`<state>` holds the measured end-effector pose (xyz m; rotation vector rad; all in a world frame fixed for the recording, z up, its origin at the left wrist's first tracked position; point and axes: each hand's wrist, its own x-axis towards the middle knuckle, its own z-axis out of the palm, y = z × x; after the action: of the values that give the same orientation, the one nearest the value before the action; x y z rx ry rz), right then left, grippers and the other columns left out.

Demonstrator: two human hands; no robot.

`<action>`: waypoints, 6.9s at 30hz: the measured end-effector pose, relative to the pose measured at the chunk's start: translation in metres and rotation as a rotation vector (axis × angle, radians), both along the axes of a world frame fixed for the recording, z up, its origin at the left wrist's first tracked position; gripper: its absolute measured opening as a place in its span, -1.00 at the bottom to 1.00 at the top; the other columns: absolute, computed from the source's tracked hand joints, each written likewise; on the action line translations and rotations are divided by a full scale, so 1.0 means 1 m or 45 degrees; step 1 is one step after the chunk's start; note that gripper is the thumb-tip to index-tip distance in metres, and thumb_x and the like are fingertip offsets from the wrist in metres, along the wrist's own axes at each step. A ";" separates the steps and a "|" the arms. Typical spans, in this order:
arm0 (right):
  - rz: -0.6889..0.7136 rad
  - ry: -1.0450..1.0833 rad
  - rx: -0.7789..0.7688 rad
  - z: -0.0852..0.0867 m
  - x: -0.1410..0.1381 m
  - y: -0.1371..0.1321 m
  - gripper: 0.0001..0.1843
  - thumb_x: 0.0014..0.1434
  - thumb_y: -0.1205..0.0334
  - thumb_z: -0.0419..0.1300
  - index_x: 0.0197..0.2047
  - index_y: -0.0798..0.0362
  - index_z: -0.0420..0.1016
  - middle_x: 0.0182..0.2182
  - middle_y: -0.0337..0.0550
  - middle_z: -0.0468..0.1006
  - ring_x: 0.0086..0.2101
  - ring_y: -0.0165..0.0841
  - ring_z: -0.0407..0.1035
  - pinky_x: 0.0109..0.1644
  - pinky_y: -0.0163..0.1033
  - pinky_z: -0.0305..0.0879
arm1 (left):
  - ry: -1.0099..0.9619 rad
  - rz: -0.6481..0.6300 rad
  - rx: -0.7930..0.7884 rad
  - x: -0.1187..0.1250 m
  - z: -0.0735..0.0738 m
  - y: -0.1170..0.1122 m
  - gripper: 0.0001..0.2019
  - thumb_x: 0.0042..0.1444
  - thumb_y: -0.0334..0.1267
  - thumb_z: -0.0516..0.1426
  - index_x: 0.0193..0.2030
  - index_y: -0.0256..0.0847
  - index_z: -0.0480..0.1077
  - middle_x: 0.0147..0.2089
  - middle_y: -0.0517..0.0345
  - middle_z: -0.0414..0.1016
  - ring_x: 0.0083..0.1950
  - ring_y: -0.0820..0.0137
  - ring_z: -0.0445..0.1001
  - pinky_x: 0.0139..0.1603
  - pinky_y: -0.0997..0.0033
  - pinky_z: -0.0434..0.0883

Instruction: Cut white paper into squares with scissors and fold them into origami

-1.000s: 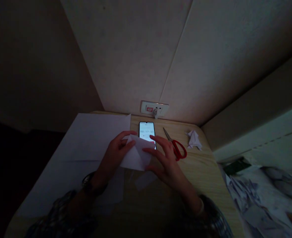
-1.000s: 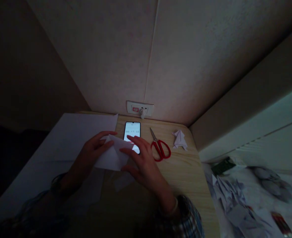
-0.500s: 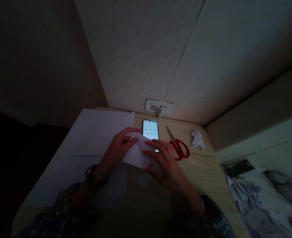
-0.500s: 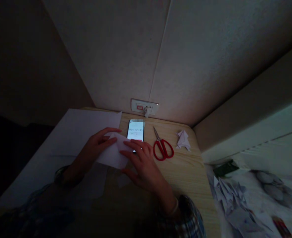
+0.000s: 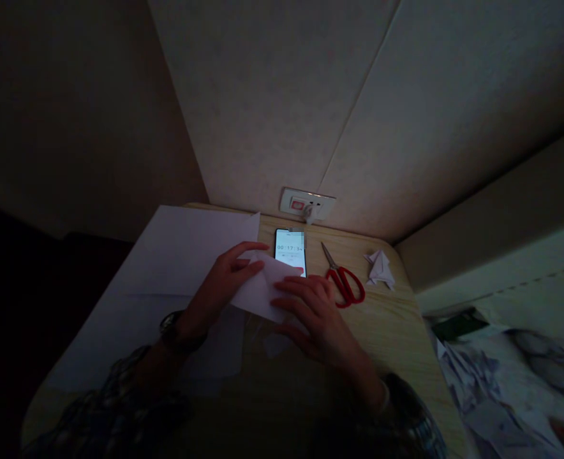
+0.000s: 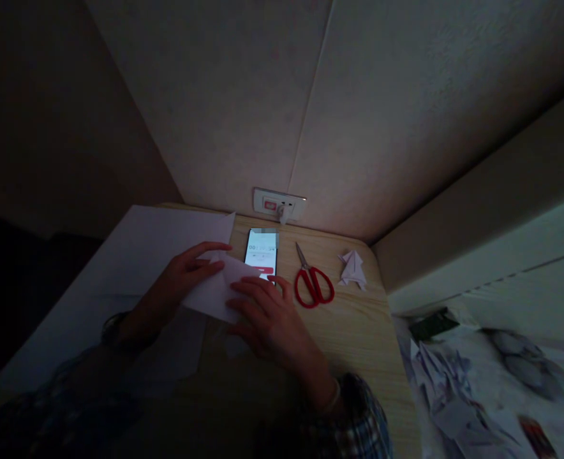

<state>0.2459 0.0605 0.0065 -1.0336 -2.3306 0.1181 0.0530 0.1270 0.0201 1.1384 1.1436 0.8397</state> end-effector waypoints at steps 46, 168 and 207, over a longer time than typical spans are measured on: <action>-0.518 0.586 0.018 -0.003 -0.011 -0.004 -0.88 0.24 0.19 0.17 -0.34 -0.04 0.37 -0.41 -0.23 0.37 -0.34 -0.28 0.29 -0.30 -0.15 0.24 | -0.287 -0.807 0.117 0.010 -0.008 -0.018 -0.38 0.13 -0.34 0.17 0.33 -0.06 0.09 0.41 -0.01 0.11 0.32 0.22 0.24 0.23 0.25 0.25; -0.662 1.127 -0.483 -0.004 -0.012 0.004 -0.85 0.11 0.22 0.23 -0.46 0.00 0.37 -0.52 -0.29 0.43 -0.43 -0.36 0.33 -0.32 -0.24 0.25 | 0.404 -0.630 0.560 0.012 -0.008 -0.017 -0.49 0.22 -0.11 0.04 0.28 -0.22 0.25 0.30 -0.01 0.33 0.24 0.15 0.36 0.24 0.18 0.27; -0.686 1.096 -0.562 0.002 -0.012 0.003 -0.86 0.09 0.21 0.19 -0.49 0.00 0.39 -0.53 -0.28 0.47 -0.44 -0.36 0.36 -0.33 -0.27 0.25 | 0.391 -0.307 0.429 0.012 0.001 -0.013 -0.61 0.08 -0.19 0.18 0.08 -0.17 0.43 -0.05 0.07 0.58 -0.09 0.22 0.53 -0.10 0.31 0.43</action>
<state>0.2340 0.0636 0.0087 -1.4202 -1.2295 0.7266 0.0646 0.1140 0.0216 1.6945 1.1065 0.7001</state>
